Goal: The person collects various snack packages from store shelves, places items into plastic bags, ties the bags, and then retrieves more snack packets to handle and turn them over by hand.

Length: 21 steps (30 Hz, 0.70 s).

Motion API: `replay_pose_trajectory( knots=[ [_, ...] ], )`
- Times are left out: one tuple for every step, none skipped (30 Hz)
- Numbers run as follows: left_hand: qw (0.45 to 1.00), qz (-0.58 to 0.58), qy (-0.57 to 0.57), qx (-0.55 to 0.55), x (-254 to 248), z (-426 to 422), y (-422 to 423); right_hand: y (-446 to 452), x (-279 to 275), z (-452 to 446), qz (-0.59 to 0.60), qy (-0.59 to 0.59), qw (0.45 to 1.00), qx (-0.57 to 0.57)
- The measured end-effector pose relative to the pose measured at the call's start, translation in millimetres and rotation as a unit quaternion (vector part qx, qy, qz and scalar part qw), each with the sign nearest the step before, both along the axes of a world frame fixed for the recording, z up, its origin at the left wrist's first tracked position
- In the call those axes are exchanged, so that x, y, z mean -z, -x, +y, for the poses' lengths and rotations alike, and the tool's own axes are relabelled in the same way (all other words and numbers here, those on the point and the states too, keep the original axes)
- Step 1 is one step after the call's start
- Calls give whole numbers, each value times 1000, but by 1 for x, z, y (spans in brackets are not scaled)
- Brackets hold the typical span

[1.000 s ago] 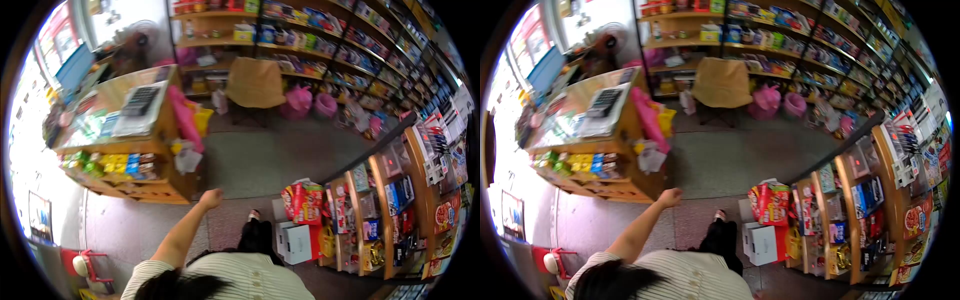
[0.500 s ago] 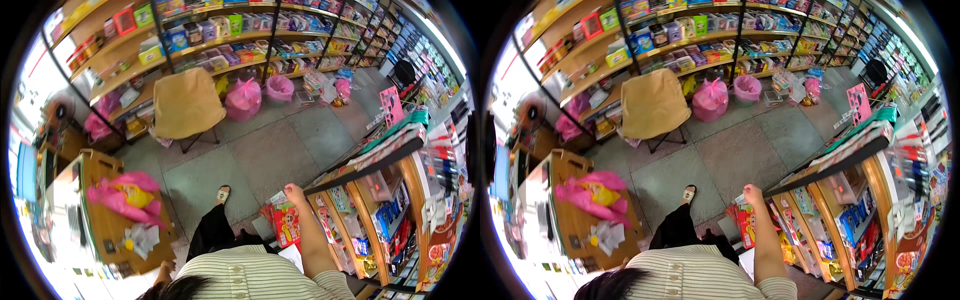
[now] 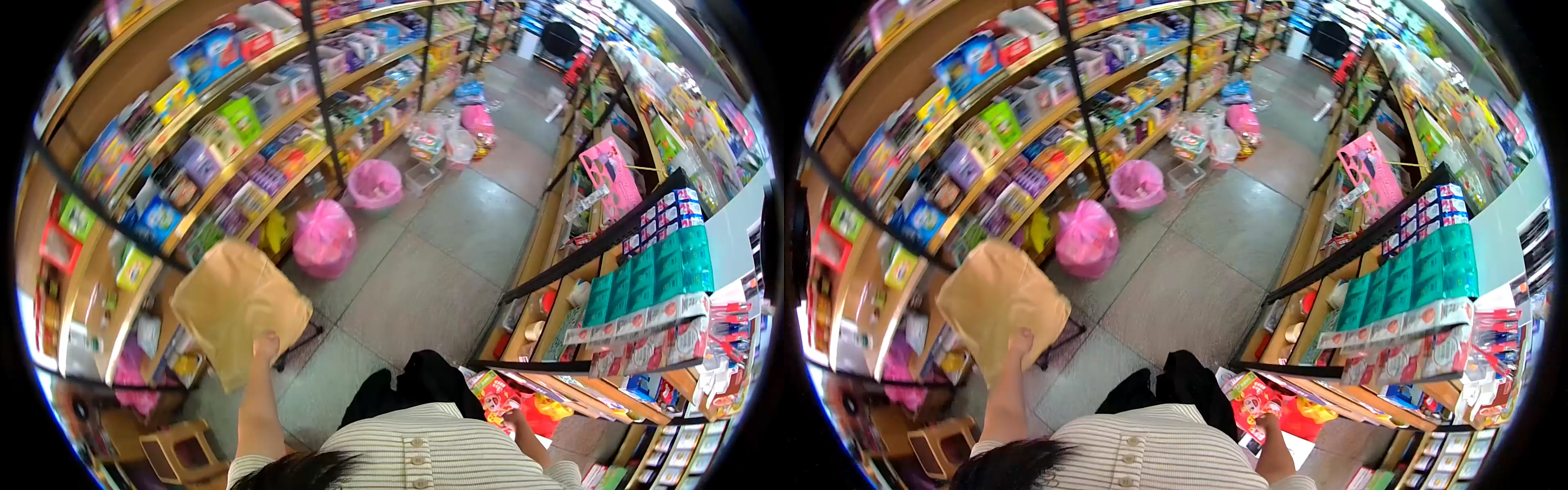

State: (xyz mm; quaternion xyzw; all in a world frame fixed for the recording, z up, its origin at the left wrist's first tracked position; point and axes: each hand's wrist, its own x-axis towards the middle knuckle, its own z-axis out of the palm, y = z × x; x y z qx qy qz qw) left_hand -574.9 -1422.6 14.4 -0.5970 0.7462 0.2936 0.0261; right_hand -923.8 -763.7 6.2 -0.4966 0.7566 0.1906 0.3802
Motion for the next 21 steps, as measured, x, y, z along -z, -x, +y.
replay_pose_trajectory(
  knots=[
    [1000,2,4,14,1,-32,38,0,-23,-32,-9,-30,971,236],
    [998,48,28,37,5,-62,77,1,-40,-64,-20,-58,887,458],
    [992,95,52,61,6,-89,115,10,-46,-88,-33,-83,751,654],
    [991,108,41,74,-3,-100,157,29,19,-56,-15,-42,915,402],
    [989,120,29,87,-11,-109,197,57,34,-75,-10,-38,912,407],
    [982,140,50,118,-11,-112,233,85,46,-98,-28,-54,928,368],
    [983,127,44,126,-16,-112,261,106,58,-125,-51,-69,942,326],
    [980,140,42,134,-17,-108,291,127,65,-150,-74,-85,953,282],
    [982,122,-23,144,-7,-98,311,152,61,-173,-97,-100,961,238],
    [978,102,-31,178,-1,-89,323,178,55,-196,-103,-95,959,245],
    [982,40,-107,152,23,-85,337,220,31,-230,-123,-7,875,467],
    [966,-27,-148,209,24,-85,353,263,0,-272,-135,79,734,661],
    [940,-33,-271,205,88,-98,348,306,-23,-304,-173,173,708,663],
    [900,-50,-387,194,135,-109,348,344,-15,-325,-161,215,686,676],
    [857,-66,-483,165,105,-115,365,379,-8,-347,-148,255,663,688],
    [797,51,-595,87,119,-134,365,416,-18,-369,-129,267,681,670],
    [759,113,-640,45,122,-151,376,449,-33,-395,-109,279,698,651],
    [710,168,-684,1,124,-167,387,484,-34,-414,-112,278,701,647],
    [869,96,-477,91,118,-178,403,518,-32,-434,-136,301,684,650],
    [957,-54,-252,136,113,-189,419,551,-29,-453,-159,323,667,653],
    [954,-42,-286,77,100,-201,444,579,-43,-475,-163,322,669,650]
  ],
)
